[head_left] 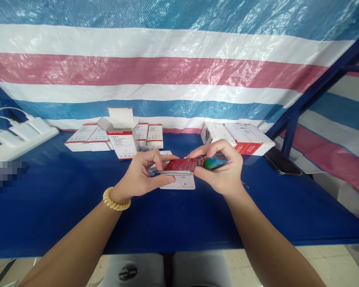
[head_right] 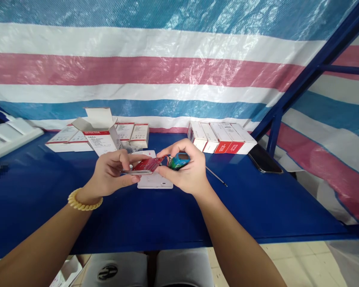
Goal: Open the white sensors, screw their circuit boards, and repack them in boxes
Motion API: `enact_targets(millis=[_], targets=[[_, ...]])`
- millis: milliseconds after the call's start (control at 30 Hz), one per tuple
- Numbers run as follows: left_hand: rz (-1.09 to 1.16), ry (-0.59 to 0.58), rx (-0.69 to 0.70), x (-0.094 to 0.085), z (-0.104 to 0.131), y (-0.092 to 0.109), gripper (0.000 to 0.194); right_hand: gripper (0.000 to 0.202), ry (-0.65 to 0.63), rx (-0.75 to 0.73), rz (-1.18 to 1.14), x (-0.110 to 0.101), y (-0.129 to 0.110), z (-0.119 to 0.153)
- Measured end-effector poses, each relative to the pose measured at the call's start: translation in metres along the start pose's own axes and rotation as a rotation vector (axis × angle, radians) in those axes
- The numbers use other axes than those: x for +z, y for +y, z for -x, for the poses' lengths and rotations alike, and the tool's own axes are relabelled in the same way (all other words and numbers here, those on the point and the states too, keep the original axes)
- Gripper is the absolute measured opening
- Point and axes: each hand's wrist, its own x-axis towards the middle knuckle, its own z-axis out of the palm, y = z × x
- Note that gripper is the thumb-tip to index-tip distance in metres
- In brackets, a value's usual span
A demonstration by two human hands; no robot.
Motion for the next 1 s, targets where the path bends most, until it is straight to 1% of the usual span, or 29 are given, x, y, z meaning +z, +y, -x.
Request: enact_targets(millis=[100,200,267,333,433,533,600,700,867,1000], targets=[[-0.008,-0.007,-0.020,0.000,0.001,0.000,0.035,0.039,-0.003,-0.007,-0.005,-0.001,0.001,-0.001],[-0.011,-0.008,-0.009,0.001,0.001,0.000,0.035,0.039,-0.007,-0.011,0.001,-0.001,0.001,-0.002],[-0.018,0.019,0.012,0.002,0.000,-0.001,0.034,0.040,-0.015,-0.005,0.010,-0.002,0.001,-0.002],[-0.048,0.083,0.043,0.003,0.000,-0.002,0.032,0.041,-0.033,0.012,0.018,-0.002,0.002,-0.002],[-0.190,0.192,0.133,0.003,-0.001,-0.004,0.023,0.038,-0.074,0.038,0.038,0.000,0.004,-0.001],[-0.395,0.240,0.250,0.003,-0.002,-0.003,0.016,0.036,-0.103,0.036,0.060,0.001,0.007,0.001],[-0.485,0.248,0.301,0.003,-0.003,-0.001,0.014,0.034,-0.111,0.031,0.065,0.002,0.009,0.001],[-0.550,0.252,0.356,0.004,-0.004,0.002,0.013,0.033,-0.117,0.024,0.075,0.001,0.011,0.001],[-0.620,0.239,0.449,0.003,-0.006,0.002,0.013,0.030,-0.132,0.025,0.087,0.000,0.011,0.001],[-0.628,0.220,0.476,0.002,-0.007,0.003,0.012,0.030,-0.144,0.031,0.113,-0.001,0.012,0.001]])
